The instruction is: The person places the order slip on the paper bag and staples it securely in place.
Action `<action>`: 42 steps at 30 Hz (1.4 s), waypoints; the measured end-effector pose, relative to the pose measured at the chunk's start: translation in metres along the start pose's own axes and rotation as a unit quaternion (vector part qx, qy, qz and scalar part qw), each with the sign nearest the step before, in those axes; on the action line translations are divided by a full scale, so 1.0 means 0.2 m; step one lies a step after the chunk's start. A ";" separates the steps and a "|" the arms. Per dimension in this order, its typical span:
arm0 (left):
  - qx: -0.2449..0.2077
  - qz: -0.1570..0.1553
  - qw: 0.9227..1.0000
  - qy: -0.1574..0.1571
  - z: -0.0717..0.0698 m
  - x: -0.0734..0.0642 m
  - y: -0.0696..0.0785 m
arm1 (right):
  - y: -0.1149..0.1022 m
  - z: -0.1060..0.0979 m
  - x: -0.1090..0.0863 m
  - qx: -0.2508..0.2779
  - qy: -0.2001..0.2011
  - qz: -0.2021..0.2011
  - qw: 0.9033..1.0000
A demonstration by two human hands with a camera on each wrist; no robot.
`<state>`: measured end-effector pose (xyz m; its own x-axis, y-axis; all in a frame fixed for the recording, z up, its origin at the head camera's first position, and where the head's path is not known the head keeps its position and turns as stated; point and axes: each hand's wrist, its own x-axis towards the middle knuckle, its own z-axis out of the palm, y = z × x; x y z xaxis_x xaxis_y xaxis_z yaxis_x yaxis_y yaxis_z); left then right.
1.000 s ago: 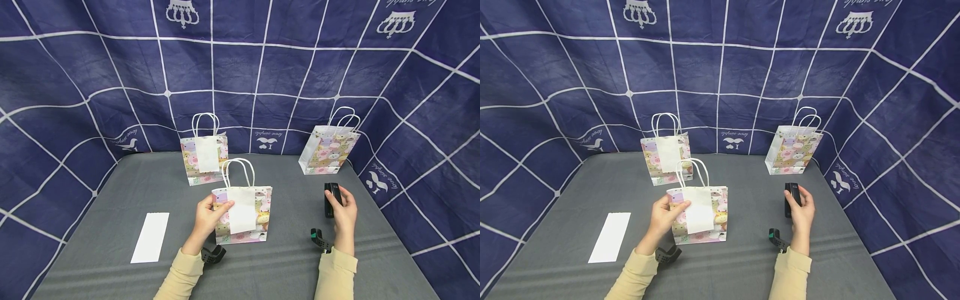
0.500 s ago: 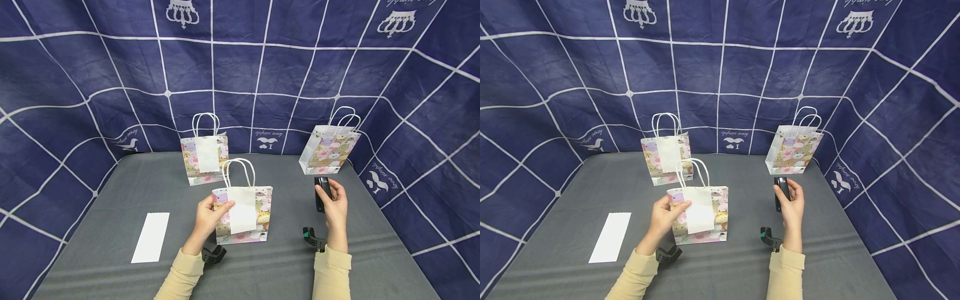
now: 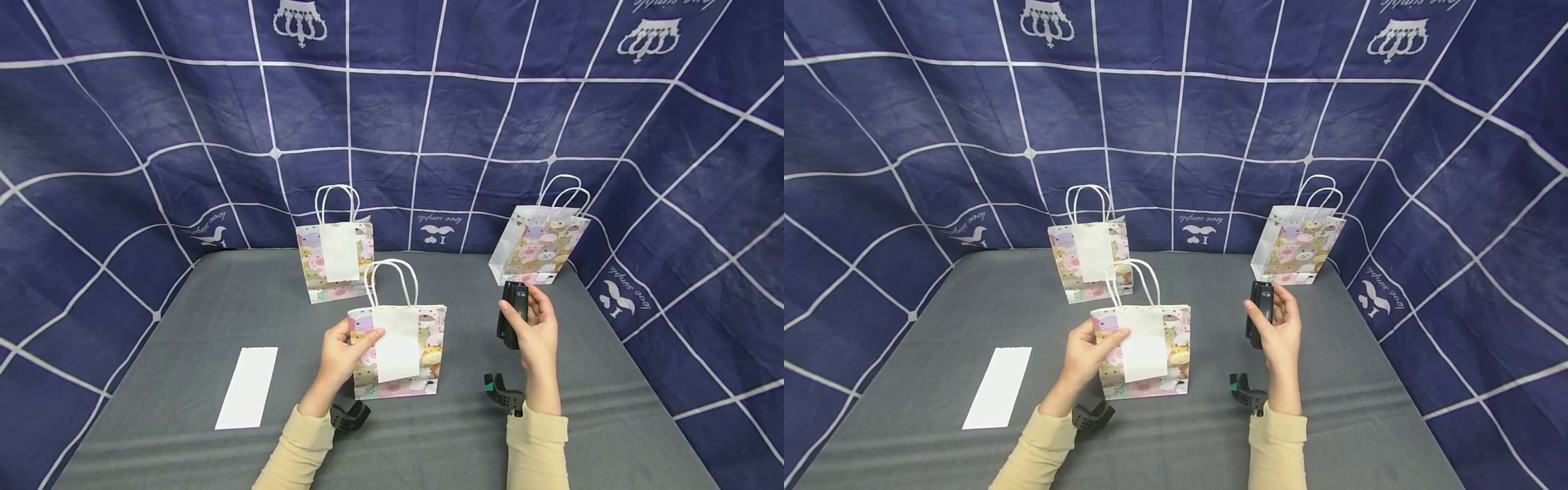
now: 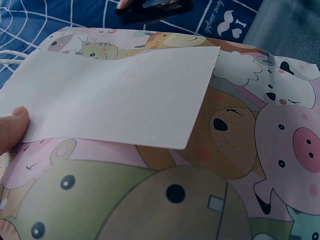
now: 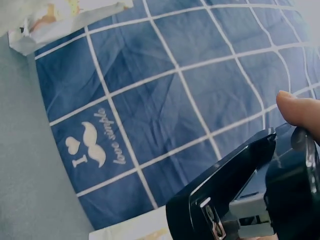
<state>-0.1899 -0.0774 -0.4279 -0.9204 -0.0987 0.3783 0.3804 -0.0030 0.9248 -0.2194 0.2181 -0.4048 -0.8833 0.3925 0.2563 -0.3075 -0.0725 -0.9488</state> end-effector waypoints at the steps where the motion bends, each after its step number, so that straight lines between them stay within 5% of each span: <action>1: 0.000 0.000 1.000 0.000 0.00 0.00 0.00 | -0.01 0.01 0.00 -0.007 -0.005 0.001 1.000; 7: 0.004 0.010 1.000 0.001 0.00 0.00 0.00 | -0.04 0.05 -0.04 -0.029 -0.032 0.011 0.999; 16: 0.026 0.025 0.999 0.003 -0.01 0.00 0.00 | -0.07 0.15 -0.09 0.027 -0.098 -0.032 0.994; 23: 0.054 0.043 0.998 0.004 -0.02 0.00 0.01 | -0.12 0.21 -0.11 0.019 -0.167 -0.073 0.983; 29: 0.063 0.039 0.997 -0.003 -0.02 0.00 0.02 | -0.17 0.30 -0.12 -0.025 -0.183 -0.133 0.974; 34: 0.067 0.030 0.997 -0.003 -0.02 0.00 0.03 | -0.23 0.40 -0.16 0.013 -0.199 -0.161 0.967; 42: 0.065 0.027 0.998 0.003 -0.01 0.00 0.04 | -0.27 0.53 -0.21 0.002 -0.273 -0.196 0.942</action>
<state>-0.1861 -0.0791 -0.4214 -0.8982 -0.1006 0.4279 0.4143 0.1316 0.9006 -0.2038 0.1076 -0.3442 -0.7518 -0.1396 0.6444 -0.6481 -0.0236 -0.7612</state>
